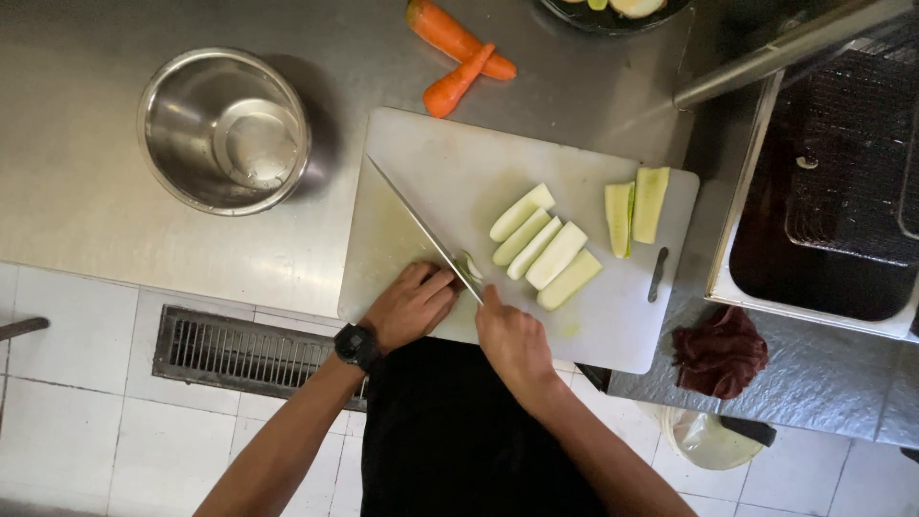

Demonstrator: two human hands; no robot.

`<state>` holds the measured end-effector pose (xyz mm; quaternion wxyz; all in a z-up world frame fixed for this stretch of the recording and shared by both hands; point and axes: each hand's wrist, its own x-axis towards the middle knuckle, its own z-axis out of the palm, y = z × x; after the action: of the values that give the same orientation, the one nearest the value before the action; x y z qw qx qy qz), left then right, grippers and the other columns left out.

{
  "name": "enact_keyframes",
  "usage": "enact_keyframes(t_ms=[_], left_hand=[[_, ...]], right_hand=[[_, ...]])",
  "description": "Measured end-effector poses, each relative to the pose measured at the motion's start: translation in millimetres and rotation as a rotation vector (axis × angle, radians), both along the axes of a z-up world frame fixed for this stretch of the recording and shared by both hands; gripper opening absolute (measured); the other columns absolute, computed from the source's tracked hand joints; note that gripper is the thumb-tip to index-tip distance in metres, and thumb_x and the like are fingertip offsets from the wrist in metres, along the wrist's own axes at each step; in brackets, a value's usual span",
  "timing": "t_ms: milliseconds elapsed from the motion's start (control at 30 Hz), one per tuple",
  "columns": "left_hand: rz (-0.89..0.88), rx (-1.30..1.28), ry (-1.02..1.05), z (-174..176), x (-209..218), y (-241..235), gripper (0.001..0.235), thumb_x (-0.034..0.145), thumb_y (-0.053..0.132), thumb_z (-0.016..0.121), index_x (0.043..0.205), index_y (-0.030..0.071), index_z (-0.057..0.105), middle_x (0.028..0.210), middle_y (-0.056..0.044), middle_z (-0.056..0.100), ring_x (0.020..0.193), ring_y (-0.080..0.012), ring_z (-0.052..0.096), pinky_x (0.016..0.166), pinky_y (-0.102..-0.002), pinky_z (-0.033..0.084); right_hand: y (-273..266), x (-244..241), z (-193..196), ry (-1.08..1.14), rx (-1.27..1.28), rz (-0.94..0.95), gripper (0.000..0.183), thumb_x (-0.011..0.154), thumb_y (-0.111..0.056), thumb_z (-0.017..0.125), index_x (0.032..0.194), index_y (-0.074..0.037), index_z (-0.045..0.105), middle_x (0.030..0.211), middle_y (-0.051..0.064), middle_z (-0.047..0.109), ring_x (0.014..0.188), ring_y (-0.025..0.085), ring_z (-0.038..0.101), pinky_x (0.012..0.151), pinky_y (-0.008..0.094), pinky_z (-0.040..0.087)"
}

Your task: The person slices a cucumber on a white cutting board using a chef's knife. They first cut off the ends, then slice the cucumber lengthwise into quarters, and finally chop the quarters into smaller pieces.

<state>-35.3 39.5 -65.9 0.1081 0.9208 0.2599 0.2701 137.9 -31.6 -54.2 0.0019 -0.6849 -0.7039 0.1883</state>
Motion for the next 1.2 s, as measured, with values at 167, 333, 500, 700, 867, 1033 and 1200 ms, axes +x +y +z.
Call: enact_keyframes(t_ms=[167, 333, 500, 700, 867, 1033, 1200], left_hand=[[-0.018, 0.022, 0.001, 8, 4, -1, 0.015, 0.084, 0.006, 0.06, 0.071, 0.005, 0.053, 0.085, -0.011, 0.052, 0.073, -0.0301, 0.053, 0.062, -0.036, 0.042], [0.019, 0.011, 0.006, 3, 0, -2, 0.013, 0.085, 0.006, 0.059, 0.073, 0.006, 0.054, 0.087, -0.009, 0.052, 0.075, -0.0285, 0.053, 0.063, -0.035, 0.043], [0.011, 0.016, 0.02, 19, 2, 1, 0.019, 0.083, 0.007, 0.062, 0.068, 0.006, 0.052, 0.08, -0.008, 0.049, 0.071, -0.0274, 0.051, 0.061, -0.035, 0.042], [0.014, -0.021, -0.056, 7, 3, 0, 0.013, 0.084, 0.009, 0.061, 0.072, 0.004, 0.055, 0.088, -0.012, 0.053, 0.074, -0.0305, 0.054, 0.064, -0.037, 0.045], [-0.001, -0.05, -0.103, 12, 3, 3, 0.007, 0.081, 0.006, 0.061, 0.076, 0.004, 0.058, 0.088, -0.012, 0.053, 0.074, -0.0309, 0.055, 0.066, -0.038, 0.047], [-0.004, -0.06, -0.097, 25, 4, 6, 0.007, 0.082, 0.006, 0.059, 0.076, 0.003, 0.058, 0.088, -0.012, 0.054, 0.074, -0.0308, 0.055, 0.067, -0.037, 0.048], [-0.081, -0.105, -0.103, 36, 1, 12, 0.012, 0.08, 0.003, 0.063, 0.071, 0.002, 0.056, 0.077, -0.012, 0.05, 0.067, -0.0315, 0.054, 0.063, -0.038, 0.048]], right_hand=[[1, 1, 27, -0.019, -0.065, -0.014, 0.024, 0.087, -0.019, 0.047, 0.107, -0.009, 0.054, 0.053, 0.015, 0.061, 0.053, 0.036, 0.066, 0.048, 0.047, 0.054], [-7, 0, 11, -0.088, 0.0, 0.008, 0.024, 0.087, -0.018, 0.049, 0.107, -0.01, 0.058, 0.051, 0.013, 0.061, 0.049, 0.031, 0.066, 0.046, 0.042, 0.054], [-1, -3, 36, -0.017, -0.035, -0.024, 0.026, 0.083, -0.018, 0.05, 0.107, -0.009, 0.056, 0.052, 0.014, 0.062, 0.052, 0.036, 0.066, 0.048, 0.049, 0.053], [3, -2, -6, -0.091, 0.052, 0.014, 0.016, 0.086, -0.023, 0.048, 0.097, -0.015, 0.055, 0.05, 0.008, 0.059, 0.047, 0.03, 0.064, 0.043, 0.042, 0.053], [-13, 5, 38, -0.111, -0.046, -0.012, 0.02, 0.085, -0.024, 0.049, 0.101, -0.015, 0.055, 0.052, 0.01, 0.06, 0.05, 0.032, 0.066, 0.045, 0.043, 0.054], [-8, 0, -7, -0.21, 0.131, 0.079, 0.03, 0.078, -0.021, 0.053, 0.106, -0.016, 0.061, 0.05, 0.002, 0.058, 0.045, 0.023, 0.064, 0.041, 0.037, 0.053], [-28, 4, 31, -0.151, 0.088, 0.036, 0.034, 0.076, -0.016, 0.05, 0.109, -0.011, 0.06, 0.049, 0.005, 0.059, 0.043, 0.027, 0.063, 0.039, 0.04, 0.052]])
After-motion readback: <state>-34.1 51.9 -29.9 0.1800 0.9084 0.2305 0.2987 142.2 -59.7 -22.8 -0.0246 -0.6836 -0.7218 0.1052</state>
